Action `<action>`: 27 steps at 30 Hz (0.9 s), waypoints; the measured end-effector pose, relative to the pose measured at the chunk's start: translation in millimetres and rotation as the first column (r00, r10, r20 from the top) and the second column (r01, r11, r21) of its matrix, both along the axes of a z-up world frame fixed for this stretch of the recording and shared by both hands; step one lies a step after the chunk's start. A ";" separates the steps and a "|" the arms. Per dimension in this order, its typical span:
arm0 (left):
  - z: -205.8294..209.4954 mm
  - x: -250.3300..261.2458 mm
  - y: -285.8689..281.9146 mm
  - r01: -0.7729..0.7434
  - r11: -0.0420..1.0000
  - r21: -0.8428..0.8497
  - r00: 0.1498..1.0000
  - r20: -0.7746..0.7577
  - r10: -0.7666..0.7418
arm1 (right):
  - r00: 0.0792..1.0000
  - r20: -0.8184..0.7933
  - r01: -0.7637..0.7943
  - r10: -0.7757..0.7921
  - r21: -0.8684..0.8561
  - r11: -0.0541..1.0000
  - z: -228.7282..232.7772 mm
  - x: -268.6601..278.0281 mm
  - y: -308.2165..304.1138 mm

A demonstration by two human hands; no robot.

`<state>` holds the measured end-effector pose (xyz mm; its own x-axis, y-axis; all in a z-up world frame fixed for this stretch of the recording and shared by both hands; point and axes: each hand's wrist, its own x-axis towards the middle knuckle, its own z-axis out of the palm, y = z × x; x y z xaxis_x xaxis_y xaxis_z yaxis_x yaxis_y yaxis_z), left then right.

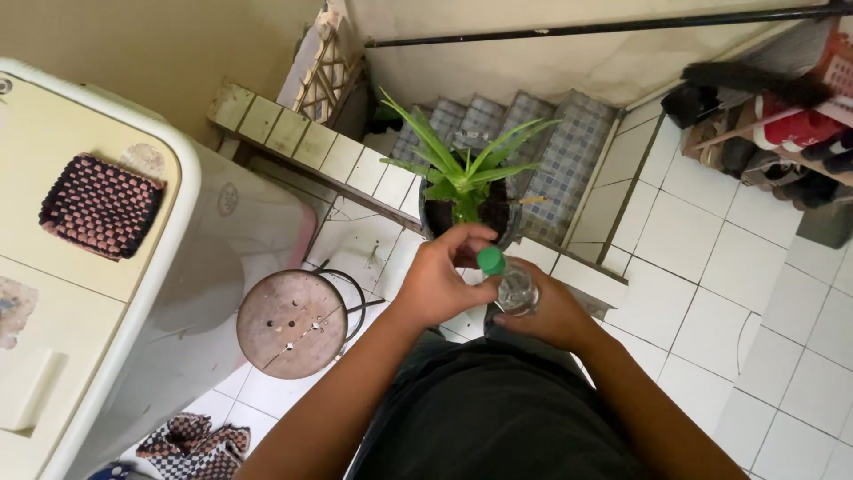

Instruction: The recorder is watering an aloe vera plant using a plastic water bottle.

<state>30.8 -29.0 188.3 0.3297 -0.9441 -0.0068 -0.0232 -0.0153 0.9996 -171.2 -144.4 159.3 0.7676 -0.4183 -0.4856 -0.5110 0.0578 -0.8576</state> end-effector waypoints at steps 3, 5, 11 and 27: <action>-12.2 -12.9 -40.8 -0.092 0.973 0.210 0.992 -0.062 0.107 | 0.995 0.070 0.066 -0.074 0.111 0.992 -47.8 -33.6 -14.0; -28.7 -29.5 -45.4 -0.181 0.922 0.341 0.983 0.065 0.169 | 0.983 -0.132 0.150 -0.128 0.175 0.973 -62.1 -43.6 -33.2; -44.5 -67.8 -22.4 -0.363 0.739 0.568 0.928 0.293 0.230 | 0.834 -0.551 0.084 0.038 0.194 0.977 -150.6 -54.8 -111.4; -39.9 -138.1 7.5 -0.364 0.599 0.714 0.907 0.124 0.403 | 0.787 -0.583 0.150 0.202 0.498 0.854 -146.8 -45.9 -158.7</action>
<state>-107.3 -21.5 148.4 0.6408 -0.4276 -0.6376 0.1981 -0.7103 0.6755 -217.1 -303.1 12.5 0.2506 0.0300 -0.9676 -0.9069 0.3571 -0.2238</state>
